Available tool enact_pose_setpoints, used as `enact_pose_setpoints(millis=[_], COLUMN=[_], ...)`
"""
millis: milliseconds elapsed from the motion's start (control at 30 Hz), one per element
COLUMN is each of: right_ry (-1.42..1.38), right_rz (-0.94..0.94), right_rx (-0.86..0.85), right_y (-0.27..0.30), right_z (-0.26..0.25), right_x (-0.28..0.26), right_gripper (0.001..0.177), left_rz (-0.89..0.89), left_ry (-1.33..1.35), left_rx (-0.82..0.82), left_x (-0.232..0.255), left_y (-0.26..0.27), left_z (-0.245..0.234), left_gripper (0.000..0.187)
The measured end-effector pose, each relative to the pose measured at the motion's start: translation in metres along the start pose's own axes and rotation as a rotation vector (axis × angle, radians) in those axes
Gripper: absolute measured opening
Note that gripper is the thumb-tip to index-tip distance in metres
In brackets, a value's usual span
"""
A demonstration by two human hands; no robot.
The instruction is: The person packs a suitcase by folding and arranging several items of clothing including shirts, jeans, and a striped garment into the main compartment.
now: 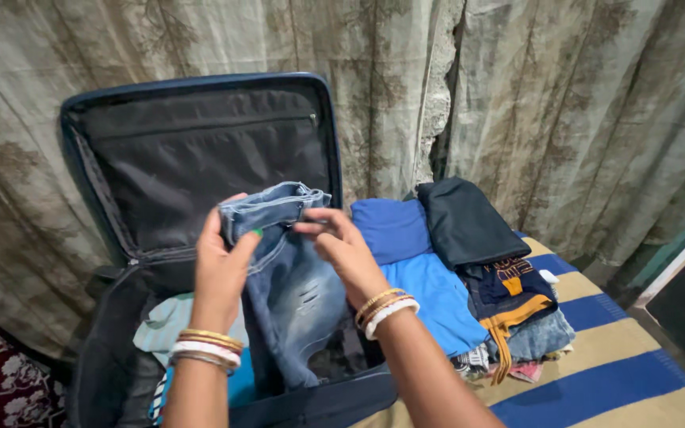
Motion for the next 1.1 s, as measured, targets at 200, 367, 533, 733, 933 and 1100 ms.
enact_pose_setpoints(millis=[200, 367, 533, 733, 933, 1100], right_ry=[0.661, 0.248, 0.019, -0.310, 0.299, 0.165], right_rz=[-0.406, 0.185, 0.413, 0.779, 0.724, 0.550], right_rx=[0.220, -0.228, -0.115, -0.142, -0.096, -0.022], right_y=[-0.027, -0.020, -0.020, -0.016, -0.006, -0.025], right_z=[-0.039, -0.006, 0.001, -0.012, -0.050, -0.058], right_x=[-0.043, -0.029, -0.025, -0.009, 0.003, -0.002], right_gripper=[0.112, 0.054, 0.046, 0.047, 0.046, 0.053], left_rz=[-0.059, -0.174, -0.519, -0.735, -0.738, -0.737], left_ry=[0.232, 0.282, 0.284, 0.139, 0.265, -0.089], left_rx=[-0.152, -0.213, -0.037, -0.179, -0.074, -0.245], left_x=[0.025, 0.041, -0.009, -0.092, -0.104, -0.095], left_y=[-0.030, -0.048, -0.047, 0.011, -0.016, -0.013], left_z=[-0.008, -0.010, -0.037, -0.041, -0.056, -0.065], left_gripper=[0.048, 0.045, 0.034, 0.035, 0.034, 0.036])
Point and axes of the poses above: each hand's wrist, its own y-axis away from the middle knuckle, its own z-axis out of the palm, x = y × z, the point moved 9 cm from there along -y, towards the middle knuckle, and after that the axes turned 8 degrees about x, right-handed, at the moved point
